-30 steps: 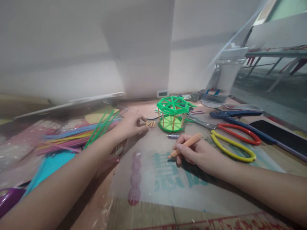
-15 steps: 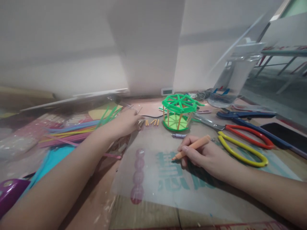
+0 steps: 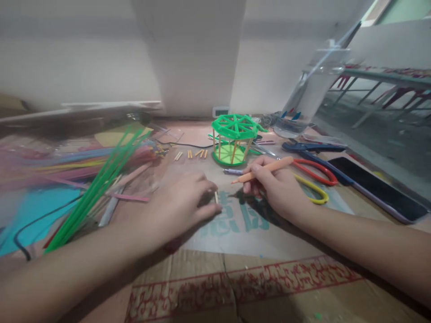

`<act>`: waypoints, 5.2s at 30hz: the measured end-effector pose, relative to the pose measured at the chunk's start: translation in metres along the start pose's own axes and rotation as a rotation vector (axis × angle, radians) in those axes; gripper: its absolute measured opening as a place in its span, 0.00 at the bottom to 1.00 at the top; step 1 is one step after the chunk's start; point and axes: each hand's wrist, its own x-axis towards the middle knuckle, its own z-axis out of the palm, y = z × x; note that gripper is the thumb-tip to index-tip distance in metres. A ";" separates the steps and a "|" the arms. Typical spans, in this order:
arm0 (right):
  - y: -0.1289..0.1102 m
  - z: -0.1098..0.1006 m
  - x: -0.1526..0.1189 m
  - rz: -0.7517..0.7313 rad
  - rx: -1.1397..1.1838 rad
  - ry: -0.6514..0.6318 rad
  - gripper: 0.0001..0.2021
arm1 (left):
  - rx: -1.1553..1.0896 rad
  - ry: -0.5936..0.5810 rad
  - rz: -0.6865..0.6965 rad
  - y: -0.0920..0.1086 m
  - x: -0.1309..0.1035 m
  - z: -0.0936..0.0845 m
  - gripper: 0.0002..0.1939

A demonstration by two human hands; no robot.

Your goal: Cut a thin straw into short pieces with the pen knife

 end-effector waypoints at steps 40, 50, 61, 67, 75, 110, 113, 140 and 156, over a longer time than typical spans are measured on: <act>-0.003 0.005 -0.004 -0.042 -0.299 -0.278 0.09 | -0.191 0.073 0.001 0.012 -0.008 0.036 0.14; -0.003 0.004 -0.003 -0.046 -0.297 -0.304 0.08 | -0.159 0.055 -0.012 0.013 -0.007 0.035 0.12; -0.004 0.006 -0.003 0.036 -0.182 -0.379 0.09 | -0.182 0.069 0.000 0.012 -0.007 0.037 0.13; -0.003 0.005 -0.003 0.004 -0.218 -0.336 0.09 | -0.172 0.070 0.013 0.011 -0.007 0.038 0.13; -0.005 0.003 -0.005 0.062 -0.138 -0.440 0.11 | -0.197 0.078 0.023 0.009 -0.008 0.037 0.14; -0.004 0.004 -0.004 0.052 -0.152 -0.415 0.11 | -0.358 0.075 0.031 0.007 0.006 0.028 0.08; -0.004 0.005 -0.004 0.046 -0.162 -0.374 0.11 | -0.366 0.079 0.038 0.006 0.006 0.028 0.09; -0.003 0.005 -0.005 0.041 -0.190 -0.369 0.12 | -0.361 0.058 0.008 0.005 0.006 0.027 0.09; -0.003 0.004 -0.004 0.046 -0.183 -0.382 0.10 | -0.362 -0.013 0.037 0.001 -0.002 0.022 0.12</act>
